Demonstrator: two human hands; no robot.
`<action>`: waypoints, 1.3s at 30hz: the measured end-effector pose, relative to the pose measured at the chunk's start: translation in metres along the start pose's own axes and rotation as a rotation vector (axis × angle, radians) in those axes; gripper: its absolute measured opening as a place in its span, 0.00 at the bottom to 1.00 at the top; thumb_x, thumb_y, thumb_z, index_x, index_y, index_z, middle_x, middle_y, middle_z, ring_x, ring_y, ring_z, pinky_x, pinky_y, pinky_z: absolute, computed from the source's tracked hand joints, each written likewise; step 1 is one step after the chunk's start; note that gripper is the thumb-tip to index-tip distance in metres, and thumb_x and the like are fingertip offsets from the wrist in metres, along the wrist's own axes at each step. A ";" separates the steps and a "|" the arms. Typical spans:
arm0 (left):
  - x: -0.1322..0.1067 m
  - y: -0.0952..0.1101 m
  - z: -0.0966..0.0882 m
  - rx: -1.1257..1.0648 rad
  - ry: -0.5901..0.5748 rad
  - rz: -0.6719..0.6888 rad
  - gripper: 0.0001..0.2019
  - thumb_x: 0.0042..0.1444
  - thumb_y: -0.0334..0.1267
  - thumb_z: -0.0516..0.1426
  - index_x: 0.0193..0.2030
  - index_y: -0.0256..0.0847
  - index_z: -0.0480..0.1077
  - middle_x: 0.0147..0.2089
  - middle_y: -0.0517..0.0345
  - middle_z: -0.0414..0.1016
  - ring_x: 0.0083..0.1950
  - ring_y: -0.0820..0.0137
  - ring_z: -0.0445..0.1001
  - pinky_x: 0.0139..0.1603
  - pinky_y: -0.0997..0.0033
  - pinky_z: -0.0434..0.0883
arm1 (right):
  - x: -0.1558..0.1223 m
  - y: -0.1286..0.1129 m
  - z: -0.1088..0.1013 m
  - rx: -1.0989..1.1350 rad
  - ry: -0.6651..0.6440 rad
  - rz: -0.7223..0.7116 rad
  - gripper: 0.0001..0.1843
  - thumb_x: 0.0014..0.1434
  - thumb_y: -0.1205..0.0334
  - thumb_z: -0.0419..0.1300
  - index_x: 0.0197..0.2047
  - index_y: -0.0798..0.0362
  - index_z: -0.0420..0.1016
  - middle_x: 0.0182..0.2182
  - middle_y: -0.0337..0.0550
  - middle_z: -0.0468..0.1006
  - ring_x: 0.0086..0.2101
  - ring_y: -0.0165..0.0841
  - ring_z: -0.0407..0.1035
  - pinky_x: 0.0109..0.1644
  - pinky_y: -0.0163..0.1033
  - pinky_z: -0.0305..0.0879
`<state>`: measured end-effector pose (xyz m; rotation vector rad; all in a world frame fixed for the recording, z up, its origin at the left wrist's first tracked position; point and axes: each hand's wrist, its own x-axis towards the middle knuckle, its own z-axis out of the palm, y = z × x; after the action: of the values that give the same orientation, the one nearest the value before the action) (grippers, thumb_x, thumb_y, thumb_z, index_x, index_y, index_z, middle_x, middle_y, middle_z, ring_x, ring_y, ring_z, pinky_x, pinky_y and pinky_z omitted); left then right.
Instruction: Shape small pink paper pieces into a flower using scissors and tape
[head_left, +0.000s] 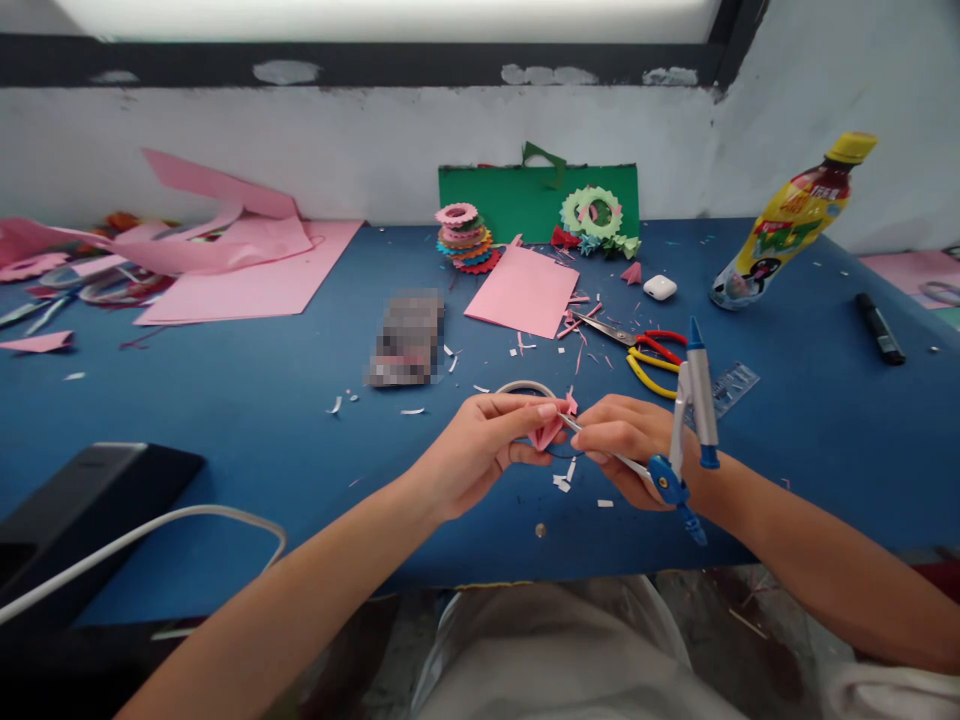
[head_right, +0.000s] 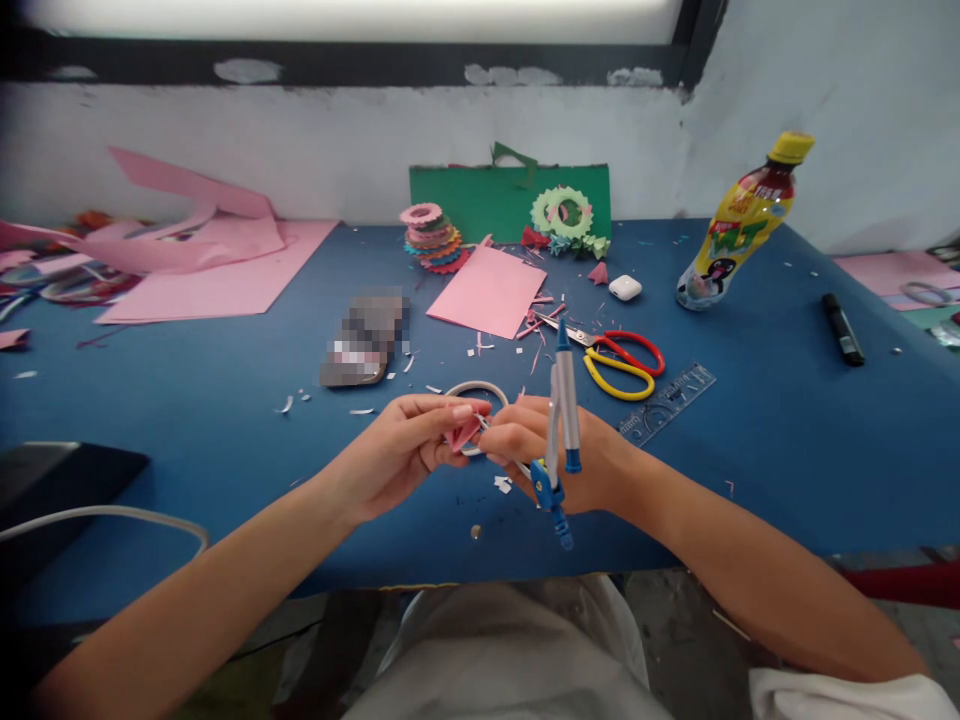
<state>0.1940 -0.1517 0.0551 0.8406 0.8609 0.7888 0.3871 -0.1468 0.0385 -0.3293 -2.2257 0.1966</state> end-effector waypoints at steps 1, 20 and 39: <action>0.000 0.000 0.000 0.008 0.002 0.004 0.07 0.48 0.37 0.63 0.34 0.38 0.79 0.27 0.60 0.75 0.26 0.79 0.71 0.28 0.82 0.73 | 0.000 0.000 0.000 -0.010 -0.020 0.001 0.09 0.58 0.73 0.49 0.42 0.55 0.63 0.32 0.43 0.73 0.34 0.28 0.67 0.38 0.36 0.67; -0.001 0.001 0.000 0.072 0.059 0.052 0.07 0.48 0.33 0.62 0.35 0.37 0.79 0.30 0.56 0.77 0.31 0.74 0.74 0.29 0.79 0.74 | 0.003 -0.015 0.004 0.534 0.196 0.563 0.07 0.64 0.66 0.47 0.41 0.51 0.66 0.31 0.38 0.69 0.31 0.24 0.66 0.34 0.31 0.65; 0.000 -0.002 -0.001 0.204 -0.002 0.104 0.08 0.50 0.37 0.62 0.37 0.40 0.78 0.38 0.56 0.76 0.32 0.76 0.71 0.26 0.81 0.71 | 0.004 -0.017 0.012 0.319 0.243 0.449 0.11 0.55 0.71 0.59 0.41 0.50 0.66 0.31 0.36 0.71 0.32 0.25 0.68 0.36 0.33 0.68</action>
<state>0.1939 -0.1526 0.0531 1.0732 0.9118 0.7988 0.3721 -0.1618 0.0385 -0.6359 -1.8198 0.7053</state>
